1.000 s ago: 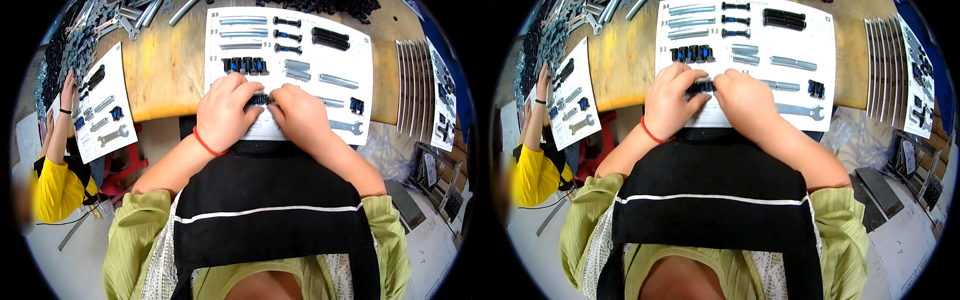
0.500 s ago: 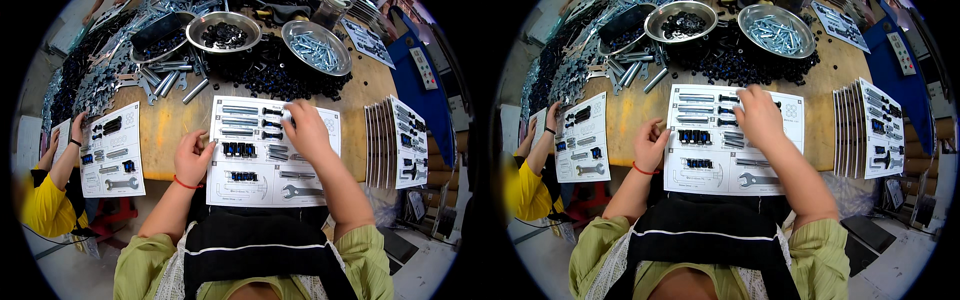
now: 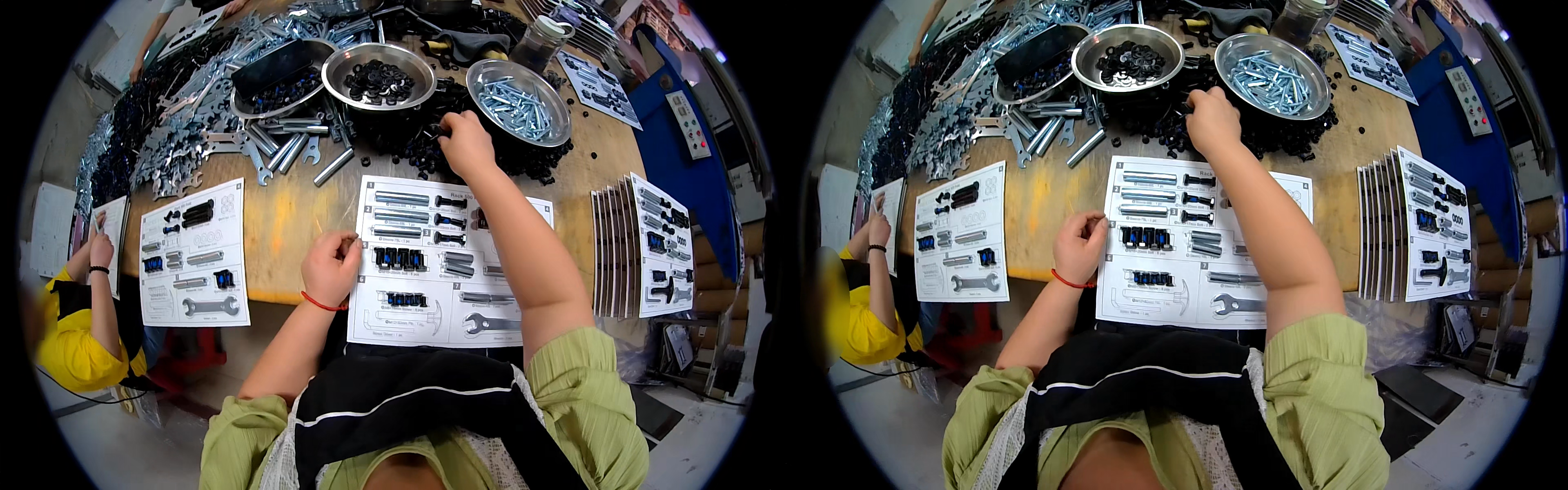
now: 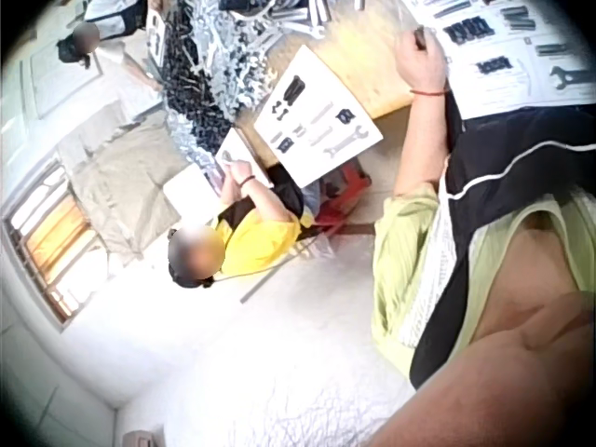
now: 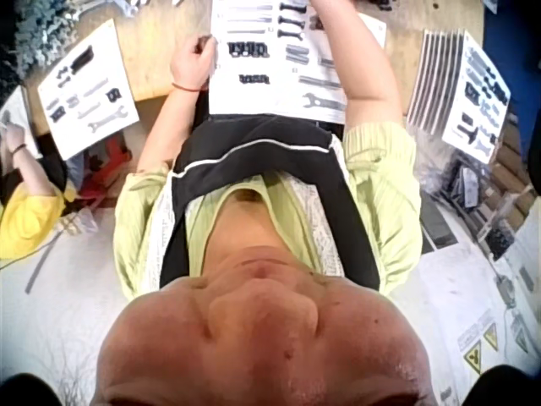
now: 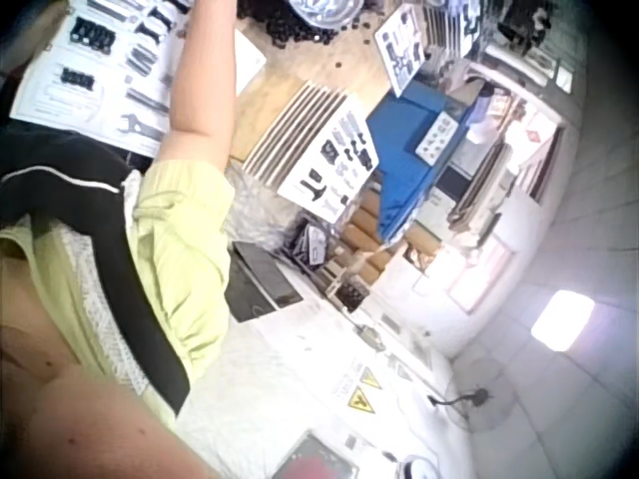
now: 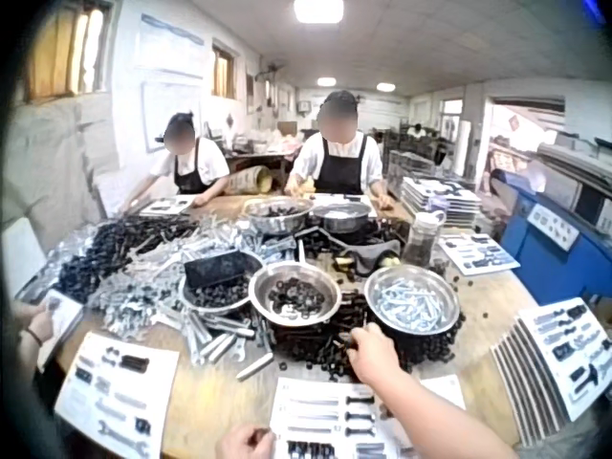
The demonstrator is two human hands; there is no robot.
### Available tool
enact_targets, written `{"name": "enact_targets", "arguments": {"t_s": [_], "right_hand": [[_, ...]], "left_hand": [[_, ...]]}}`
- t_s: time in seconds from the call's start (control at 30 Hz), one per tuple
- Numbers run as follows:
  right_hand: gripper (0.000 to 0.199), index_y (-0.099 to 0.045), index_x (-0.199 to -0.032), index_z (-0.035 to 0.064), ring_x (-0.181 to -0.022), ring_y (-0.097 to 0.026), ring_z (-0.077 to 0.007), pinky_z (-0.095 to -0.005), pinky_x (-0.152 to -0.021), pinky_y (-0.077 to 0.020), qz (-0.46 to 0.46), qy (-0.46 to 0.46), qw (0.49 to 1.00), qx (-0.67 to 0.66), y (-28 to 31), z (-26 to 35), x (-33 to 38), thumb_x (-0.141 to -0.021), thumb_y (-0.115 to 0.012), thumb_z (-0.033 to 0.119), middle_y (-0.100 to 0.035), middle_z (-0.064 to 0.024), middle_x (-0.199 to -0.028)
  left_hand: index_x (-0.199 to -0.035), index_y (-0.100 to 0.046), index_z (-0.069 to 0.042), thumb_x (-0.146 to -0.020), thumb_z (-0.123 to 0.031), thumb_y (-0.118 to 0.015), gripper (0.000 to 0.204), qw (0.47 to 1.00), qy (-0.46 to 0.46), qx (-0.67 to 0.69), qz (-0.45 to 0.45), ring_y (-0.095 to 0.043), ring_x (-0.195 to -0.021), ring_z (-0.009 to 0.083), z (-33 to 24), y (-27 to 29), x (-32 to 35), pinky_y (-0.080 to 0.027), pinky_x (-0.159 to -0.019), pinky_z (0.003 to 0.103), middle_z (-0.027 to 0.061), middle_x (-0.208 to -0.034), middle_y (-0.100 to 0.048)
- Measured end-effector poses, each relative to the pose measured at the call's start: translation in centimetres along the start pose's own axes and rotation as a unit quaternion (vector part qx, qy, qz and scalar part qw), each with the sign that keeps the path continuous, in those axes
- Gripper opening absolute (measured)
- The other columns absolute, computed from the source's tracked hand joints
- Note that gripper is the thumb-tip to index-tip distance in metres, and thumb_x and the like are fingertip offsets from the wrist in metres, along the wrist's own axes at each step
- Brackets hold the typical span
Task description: The person assembles hardware kits by picking bolts, nuts, washers, and other fasteners from bowls and placing them into designated slots on a printed cardboard template. The person repeatedly completes one template, stacks it, and begins a new one.
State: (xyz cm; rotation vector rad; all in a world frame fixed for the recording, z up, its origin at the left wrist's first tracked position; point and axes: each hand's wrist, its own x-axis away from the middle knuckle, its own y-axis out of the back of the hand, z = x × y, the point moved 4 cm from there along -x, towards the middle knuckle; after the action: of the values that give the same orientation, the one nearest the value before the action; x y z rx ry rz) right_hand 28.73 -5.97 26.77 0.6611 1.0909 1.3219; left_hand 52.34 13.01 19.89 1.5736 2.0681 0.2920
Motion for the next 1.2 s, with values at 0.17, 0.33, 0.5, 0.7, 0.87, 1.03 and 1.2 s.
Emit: {"name": "enact_targets", "arguments": {"t_s": [0.17,0.33,0.5,0.7,0.87,1.03,1.2], "right_hand": [[0.017,-0.063,-0.095,0.0031,-0.092,-0.061,-0.0291,-0.0368,-0.08,-0.0509,0.001,0.124,0.971,-0.204,4.1,1.7,8.9,-0.08,-0.07,0.004,-0.057,-0.011,-0.106],[0.022,-0.063,-0.094,0.0048,-0.091,-0.06,-0.03,-0.0357,-0.077,-0.0488,0.127,0.37,0.913,-0.117,7.5,4.9,19.2,-0.074,-0.07,-0.001,-0.059,-0.0128,-0.107],[0.02,-0.064,-0.091,0.0029,-0.085,-0.057,-0.0274,-0.0387,-0.076,-0.047,0.236,0.461,0.846,-0.124,5.8,5.8,25.2,-0.073,-0.066,0.009,-0.061,-0.0112,-0.101],[0.012,-0.065,-0.084,0.0023,-0.089,-0.055,-0.0256,-0.0356,-0.082,-0.0462,0.263,0.428,0.859,-0.096,3.2,4.7,25.2,-0.076,-0.064,0.012,-0.058,-0.0092,-0.103],[0.014,-0.066,-0.084,0.0045,-0.094,-0.055,-0.0251,-0.0359,-0.083,-0.0443,0.234,0.465,0.853,-0.051,3.6,4.8,24.7,-0.075,-0.065,0.014,-0.059,-0.0087,-0.11],[0.018,-0.066,-0.091,0.0081,-0.094,-0.057,-0.0263,-0.0374,-0.083,-0.0446,0.248,0.435,0.864,-0.058,3.2,3.5,24.9,-0.074,-0.067,0.015,-0.059,-0.0105,-0.112],[0.016,-0.064,-0.091,0.0084,-0.098,-0.059,-0.0269,-0.0397,-0.084,-0.0469,0.178,0.425,0.885,-0.065,6.5,3.5,21.7,-0.076,-0.067,0.013,-0.062,-0.0111,-0.111]], "left_hand": [[-0.091,-0.068,-0.004,-0.081,-0.006,-0.07,0.011,0.995,0.023,0.099,-0.002,-0.055,-0.065,0.0148,1.7,0.3,0.5,-0.044,-0.059,0.027,0.0057,-0.073,-0.057],[-0.092,-0.066,-0.001,-0.073,0.0,-0.073,0.02,0.982,-0.141,0.109,0.059,-0.052,-0.065,0.0152,-0.8,3.9,1.9,-0.042,-0.058,0.027,0.006,-0.076,-0.055],[-0.096,-0.069,-0.011,-0.065,-0.017,-0.082,0.034,0.938,-0.259,0.033,0.228,-0.057,-0.065,0.0233,-3.5,4.3,4.8,-0.045,-0.059,0.033,0.0037,-0.075,-0.058],[-0.093,-0.069,-0.009,-0.067,-0.013,-0.081,0.029,0.944,-0.241,-0.078,0.211,-0.058,-0.067,0.0221,-2.8,1.5,7.4,-0.046,-0.058,0.033,0.0042,-0.075,-0.059],[-0.089,-0.069,-0.009,-0.07,-0.009,-0.079,0.021,0.956,-0.213,-0.057,0.196,-0.058,-0.064,0.022,-2.4,1.3,7.1,-0.045,-0.056,0.033,0.0047,-0.071,-0.058],[-0.084,-0.068,-0.012,-0.073,-0.017,-0.077,0.015,0.947,-0.186,-0.089,0.248,-0.059,-0.067,0.0263,-2.0,1.5,7.0,-0.047,-0.058,0.037,0.0049,-0.071,-0.057],[-0.091,-0.069,-0.008,-0.07,-0.014,-0.08,0.024,0.966,-0.166,-0.003,0.197,-0.054,-0.058,0.0223,-2.1,3.1,5.5,-0.043,-0.056,0.033,0.0054,-0.066,-0.055]]}}
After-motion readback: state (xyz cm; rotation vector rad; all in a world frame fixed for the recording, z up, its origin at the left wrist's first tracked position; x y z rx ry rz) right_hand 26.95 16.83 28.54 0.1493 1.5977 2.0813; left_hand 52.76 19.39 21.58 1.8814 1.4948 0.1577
